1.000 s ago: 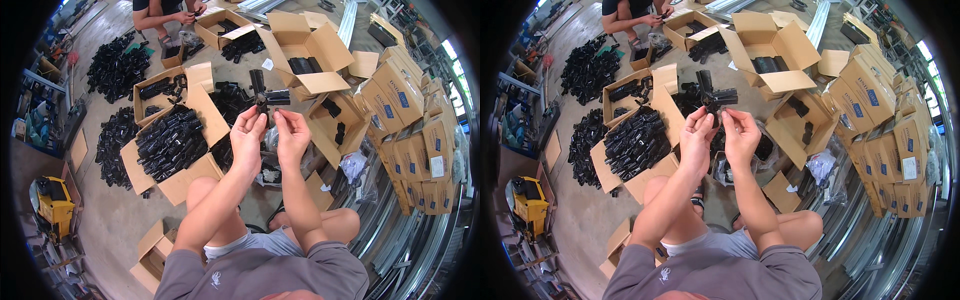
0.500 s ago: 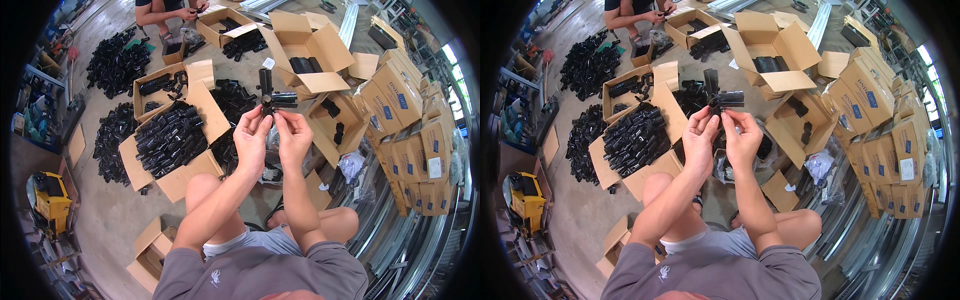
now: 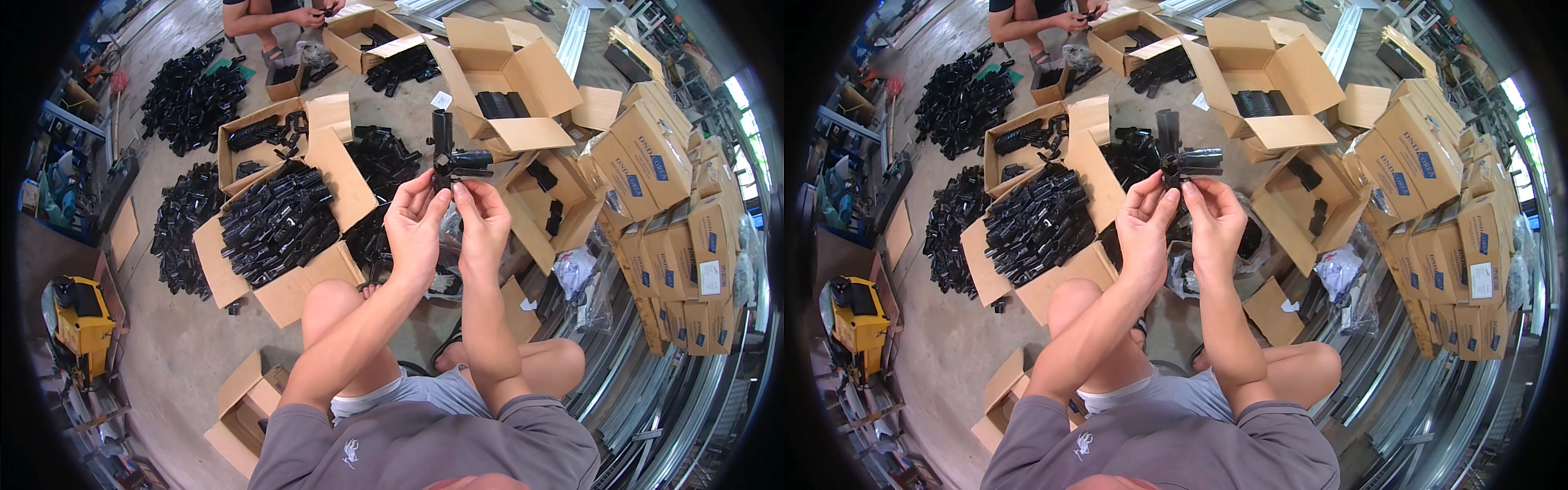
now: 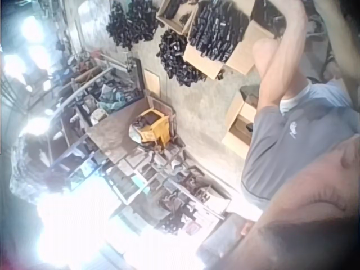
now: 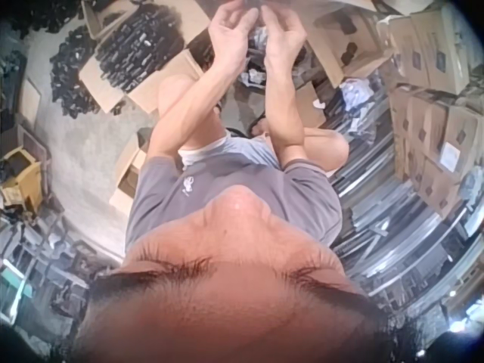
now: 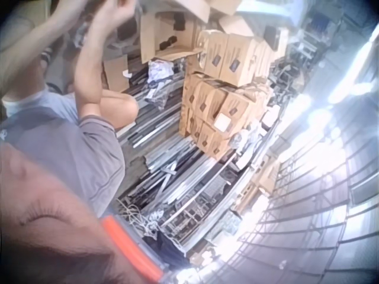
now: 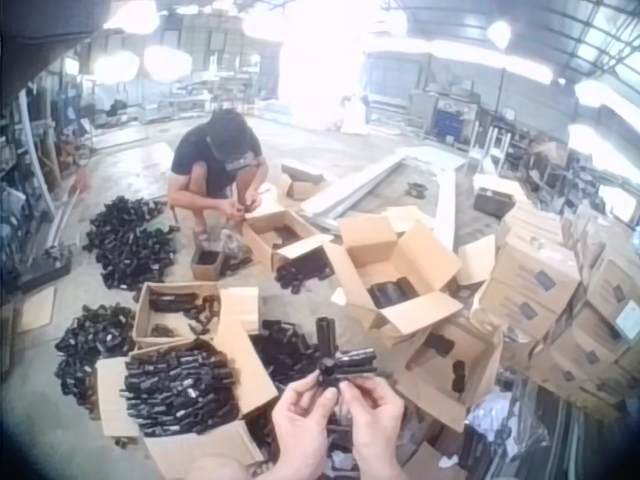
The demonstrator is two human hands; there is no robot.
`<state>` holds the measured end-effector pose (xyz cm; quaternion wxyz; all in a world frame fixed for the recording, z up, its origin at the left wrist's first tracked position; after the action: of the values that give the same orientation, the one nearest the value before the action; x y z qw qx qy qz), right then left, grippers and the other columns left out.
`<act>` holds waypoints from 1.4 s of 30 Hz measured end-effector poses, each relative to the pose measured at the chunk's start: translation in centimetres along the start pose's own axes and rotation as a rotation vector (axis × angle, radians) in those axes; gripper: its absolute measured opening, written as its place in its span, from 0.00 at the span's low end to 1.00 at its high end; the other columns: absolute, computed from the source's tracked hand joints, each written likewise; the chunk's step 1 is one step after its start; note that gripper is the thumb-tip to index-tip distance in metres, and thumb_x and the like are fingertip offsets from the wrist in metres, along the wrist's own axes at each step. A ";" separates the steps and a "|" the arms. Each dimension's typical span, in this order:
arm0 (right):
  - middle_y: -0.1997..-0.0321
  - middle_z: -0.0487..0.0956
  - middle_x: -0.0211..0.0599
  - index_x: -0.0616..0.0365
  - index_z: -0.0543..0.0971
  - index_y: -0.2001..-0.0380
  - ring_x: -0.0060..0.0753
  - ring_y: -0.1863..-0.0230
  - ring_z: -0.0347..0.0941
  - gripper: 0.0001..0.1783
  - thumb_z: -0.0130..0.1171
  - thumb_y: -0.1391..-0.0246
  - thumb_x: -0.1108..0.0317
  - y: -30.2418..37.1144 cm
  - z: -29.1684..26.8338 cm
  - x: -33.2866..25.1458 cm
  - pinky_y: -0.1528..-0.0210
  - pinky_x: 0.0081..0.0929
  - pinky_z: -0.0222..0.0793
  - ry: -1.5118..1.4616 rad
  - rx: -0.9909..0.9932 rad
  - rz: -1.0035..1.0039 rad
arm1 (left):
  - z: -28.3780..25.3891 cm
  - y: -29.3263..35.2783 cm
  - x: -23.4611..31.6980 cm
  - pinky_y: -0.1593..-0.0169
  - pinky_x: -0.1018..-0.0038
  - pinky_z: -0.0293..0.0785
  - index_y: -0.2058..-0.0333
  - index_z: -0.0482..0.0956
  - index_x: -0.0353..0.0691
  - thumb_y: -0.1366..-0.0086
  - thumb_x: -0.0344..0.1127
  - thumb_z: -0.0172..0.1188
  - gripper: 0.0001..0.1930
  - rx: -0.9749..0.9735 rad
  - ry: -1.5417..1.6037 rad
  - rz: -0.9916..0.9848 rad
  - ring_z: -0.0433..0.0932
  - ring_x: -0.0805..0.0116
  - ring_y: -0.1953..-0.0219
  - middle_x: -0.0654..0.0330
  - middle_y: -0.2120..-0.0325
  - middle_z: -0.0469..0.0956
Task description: The person assembles black plastic components by hand while sitting on the floor. The person picks up individual black plastic pieces from boxes and fits them together to form larger assemblies.
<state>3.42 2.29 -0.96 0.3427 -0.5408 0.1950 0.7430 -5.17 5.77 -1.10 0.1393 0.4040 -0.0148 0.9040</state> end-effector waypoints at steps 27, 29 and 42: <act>0.65 0.83 0.31 0.63 0.82 0.67 0.16 0.63 0.75 0.06 0.69 0.46 0.73 0.0 0.5 1.1 0.59 0.16 0.68 -0.003 0.150 -0.082 | 0.4 0.3 -0.4 0.44 0.76 0.74 0.46 0.72 0.31 0.35 0.23 0.61 0.19 -0.010 -0.024 -0.012 0.77 0.72 0.48 0.53 0.50 0.78; 0.65 0.83 0.30 0.62 0.82 0.68 0.16 0.62 0.75 0.06 0.69 0.46 0.73 -0.2 0.5 1.1 0.58 0.16 0.68 -0.075 0.150 -0.019 | 0.6 0.5 -0.3 0.44 0.76 0.74 0.46 0.72 0.31 0.35 0.23 0.61 0.18 -0.013 -0.026 -0.025 0.76 0.72 0.48 0.54 0.49 0.78; 0.59 0.82 0.34 0.66 0.82 0.61 0.20 0.57 0.75 0.08 0.63 0.40 0.72 0.7 0.0 0.6 0.52 0.20 0.69 -0.045 0.112 0.039 | 0.5 0.3 -0.2 0.41 0.74 0.72 0.47 0.71 0.27 0.35 0.19 0.59 0.18 -0.008 0.024 -0.059 0.75 0.69 0.45 0.49 0.48 0.77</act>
<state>2.81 1.97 -1.61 0.3620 -0.5000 0.2390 0.7496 -4.75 5.37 -0.88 0.1674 0.3928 -0.0048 0.9043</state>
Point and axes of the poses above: each hand's wrist, its own y-axis away from the middle knuckle, its own z-axis out of the palm, x = y × z, the point moved 2 cm from there along -y, towards the middle knuckle
